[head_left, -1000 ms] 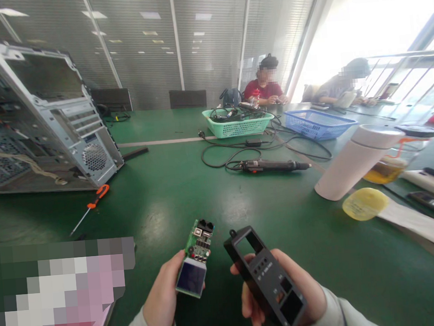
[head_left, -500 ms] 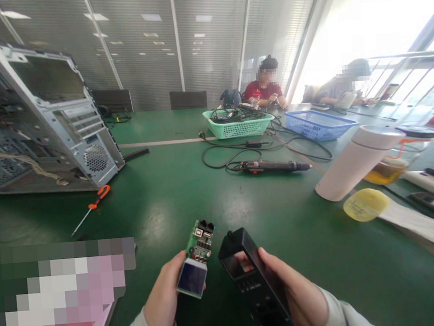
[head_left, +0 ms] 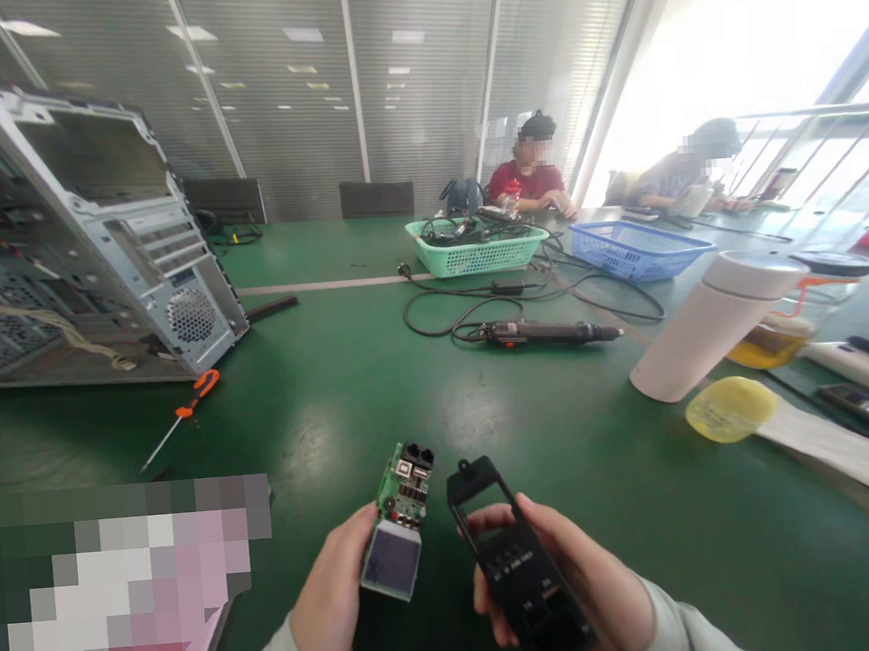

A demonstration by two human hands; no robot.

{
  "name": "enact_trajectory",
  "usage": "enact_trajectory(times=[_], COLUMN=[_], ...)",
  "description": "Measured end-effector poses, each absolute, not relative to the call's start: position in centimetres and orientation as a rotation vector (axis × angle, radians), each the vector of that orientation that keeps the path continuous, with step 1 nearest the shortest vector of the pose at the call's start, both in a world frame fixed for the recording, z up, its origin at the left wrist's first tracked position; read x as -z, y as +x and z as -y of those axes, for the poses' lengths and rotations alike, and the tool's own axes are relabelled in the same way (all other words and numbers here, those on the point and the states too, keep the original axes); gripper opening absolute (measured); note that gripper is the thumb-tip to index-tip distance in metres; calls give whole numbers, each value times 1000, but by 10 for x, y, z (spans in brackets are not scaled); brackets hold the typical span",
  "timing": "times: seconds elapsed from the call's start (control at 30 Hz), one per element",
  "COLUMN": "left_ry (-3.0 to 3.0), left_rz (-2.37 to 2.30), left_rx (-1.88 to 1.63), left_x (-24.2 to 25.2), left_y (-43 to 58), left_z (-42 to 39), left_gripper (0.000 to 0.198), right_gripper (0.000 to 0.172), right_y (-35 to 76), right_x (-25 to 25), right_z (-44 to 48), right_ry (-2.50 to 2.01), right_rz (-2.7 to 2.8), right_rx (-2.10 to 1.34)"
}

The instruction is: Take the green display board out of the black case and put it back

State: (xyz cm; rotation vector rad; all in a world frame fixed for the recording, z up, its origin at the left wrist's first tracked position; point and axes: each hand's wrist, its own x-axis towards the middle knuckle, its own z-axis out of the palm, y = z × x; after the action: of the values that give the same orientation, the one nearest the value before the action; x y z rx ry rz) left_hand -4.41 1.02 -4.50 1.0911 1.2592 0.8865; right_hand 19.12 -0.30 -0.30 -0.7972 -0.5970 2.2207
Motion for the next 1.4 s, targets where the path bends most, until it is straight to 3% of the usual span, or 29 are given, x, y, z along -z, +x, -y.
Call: enact_trajectory(times=[0.37, 1.4], left_ry=[1106, 1120], left_rz=[-1276, -1285], left_rx=[-887, -920], left_x=[51, 45], left_y=[-48, -44], left_z=[-14, -10], left_gripper=[41, 42], right_gripper=[52, 57], right_y=[192, 192], right_x=[-1, -2], right_z=[-2, -1], right_ry=[-632, -791], right_rz=[572, 628], right_rx=[-2276, -2203])
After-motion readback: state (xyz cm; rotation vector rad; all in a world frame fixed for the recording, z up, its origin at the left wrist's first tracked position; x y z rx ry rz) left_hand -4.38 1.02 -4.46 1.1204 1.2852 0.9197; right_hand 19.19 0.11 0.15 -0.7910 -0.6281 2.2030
